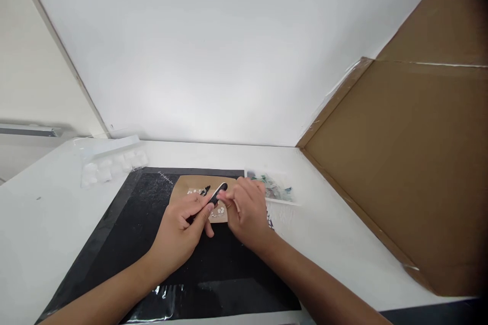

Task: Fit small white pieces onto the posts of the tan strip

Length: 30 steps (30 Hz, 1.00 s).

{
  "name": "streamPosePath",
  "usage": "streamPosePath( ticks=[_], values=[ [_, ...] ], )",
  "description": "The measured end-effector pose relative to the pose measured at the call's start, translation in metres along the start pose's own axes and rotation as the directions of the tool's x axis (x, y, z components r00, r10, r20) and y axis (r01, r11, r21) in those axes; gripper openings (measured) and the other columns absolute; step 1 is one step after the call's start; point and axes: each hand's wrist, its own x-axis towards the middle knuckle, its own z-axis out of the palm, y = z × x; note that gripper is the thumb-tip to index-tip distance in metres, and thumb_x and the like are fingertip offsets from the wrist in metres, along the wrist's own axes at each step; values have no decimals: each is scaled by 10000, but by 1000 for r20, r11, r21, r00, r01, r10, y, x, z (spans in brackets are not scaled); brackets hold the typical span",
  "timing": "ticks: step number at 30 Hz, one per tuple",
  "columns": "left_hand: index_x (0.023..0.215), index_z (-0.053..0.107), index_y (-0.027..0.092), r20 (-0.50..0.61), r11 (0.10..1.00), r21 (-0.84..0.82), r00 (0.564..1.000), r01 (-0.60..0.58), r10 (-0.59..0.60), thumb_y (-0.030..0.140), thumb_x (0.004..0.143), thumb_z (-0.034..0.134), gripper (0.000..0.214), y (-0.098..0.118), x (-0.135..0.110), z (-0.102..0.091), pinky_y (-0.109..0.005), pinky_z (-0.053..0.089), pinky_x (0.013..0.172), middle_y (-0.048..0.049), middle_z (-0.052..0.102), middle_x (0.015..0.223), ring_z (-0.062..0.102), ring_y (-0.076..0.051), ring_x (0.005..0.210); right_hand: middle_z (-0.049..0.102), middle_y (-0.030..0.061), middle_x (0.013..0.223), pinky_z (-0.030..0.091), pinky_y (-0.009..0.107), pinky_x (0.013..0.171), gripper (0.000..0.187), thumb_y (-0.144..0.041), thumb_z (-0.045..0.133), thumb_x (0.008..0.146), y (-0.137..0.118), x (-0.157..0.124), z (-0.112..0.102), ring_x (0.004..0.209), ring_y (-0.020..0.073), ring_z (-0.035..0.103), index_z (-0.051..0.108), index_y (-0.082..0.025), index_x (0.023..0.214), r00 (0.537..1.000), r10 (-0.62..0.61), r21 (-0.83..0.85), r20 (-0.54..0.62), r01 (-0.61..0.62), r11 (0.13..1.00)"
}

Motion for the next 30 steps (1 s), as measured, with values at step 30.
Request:
streamPosePath(
  ticks=[30],
  values=[
    [745, 780, 209, -33, 997, 79, 999, -20, 23, 345, 1037, 588, 375, -6, -1, 0, -227, 445, 495, 1, 692, 676, 542, -96, 504, 495, -38, 662, 298, 371, 762, 293, -221, 620, 1039, 16, -1, 0, 651, 143, 460, 533, -208, 759, 999, -11, -5, -44, 10, 1000]
  ],
)
